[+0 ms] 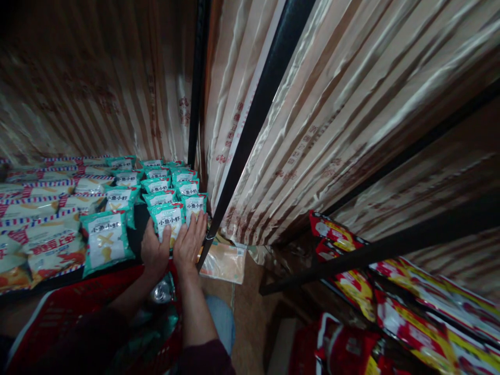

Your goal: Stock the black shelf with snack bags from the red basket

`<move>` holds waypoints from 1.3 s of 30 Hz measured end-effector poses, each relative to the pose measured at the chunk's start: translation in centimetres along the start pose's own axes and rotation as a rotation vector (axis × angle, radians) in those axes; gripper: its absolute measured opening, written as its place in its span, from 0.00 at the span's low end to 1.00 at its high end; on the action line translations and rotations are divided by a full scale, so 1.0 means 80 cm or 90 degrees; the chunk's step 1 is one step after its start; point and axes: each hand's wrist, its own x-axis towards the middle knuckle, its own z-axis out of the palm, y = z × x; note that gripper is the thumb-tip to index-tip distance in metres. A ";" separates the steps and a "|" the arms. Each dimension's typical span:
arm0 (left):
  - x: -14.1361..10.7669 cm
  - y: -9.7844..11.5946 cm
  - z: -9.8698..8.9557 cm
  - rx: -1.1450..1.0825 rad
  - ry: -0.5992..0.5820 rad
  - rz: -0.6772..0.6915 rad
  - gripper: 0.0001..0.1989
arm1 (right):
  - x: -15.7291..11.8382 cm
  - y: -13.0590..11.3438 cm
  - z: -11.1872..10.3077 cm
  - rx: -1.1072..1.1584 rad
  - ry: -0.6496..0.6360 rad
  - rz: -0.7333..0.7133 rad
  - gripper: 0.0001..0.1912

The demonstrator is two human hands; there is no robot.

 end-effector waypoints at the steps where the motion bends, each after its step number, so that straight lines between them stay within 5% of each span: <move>1: -0.001 0.000 0.000 -0.005 0.005 0.008 0.34 | -0.001 -0.001 -0.001 0.002 0.003 -0.007 0.23; 12: -0.007 -0.006 -0.010 -0.074 -0.004 0.047 0.30 | -0.007 -0.008 -0.001 -0.009 -0.024 -0.085 0.24; 39: -0.007 -0.005 -0.013 -0.095 -0.035 0.031 0.31 | -0.010 -0.006 0.002 -0.007 -0.002 -0.066 0.26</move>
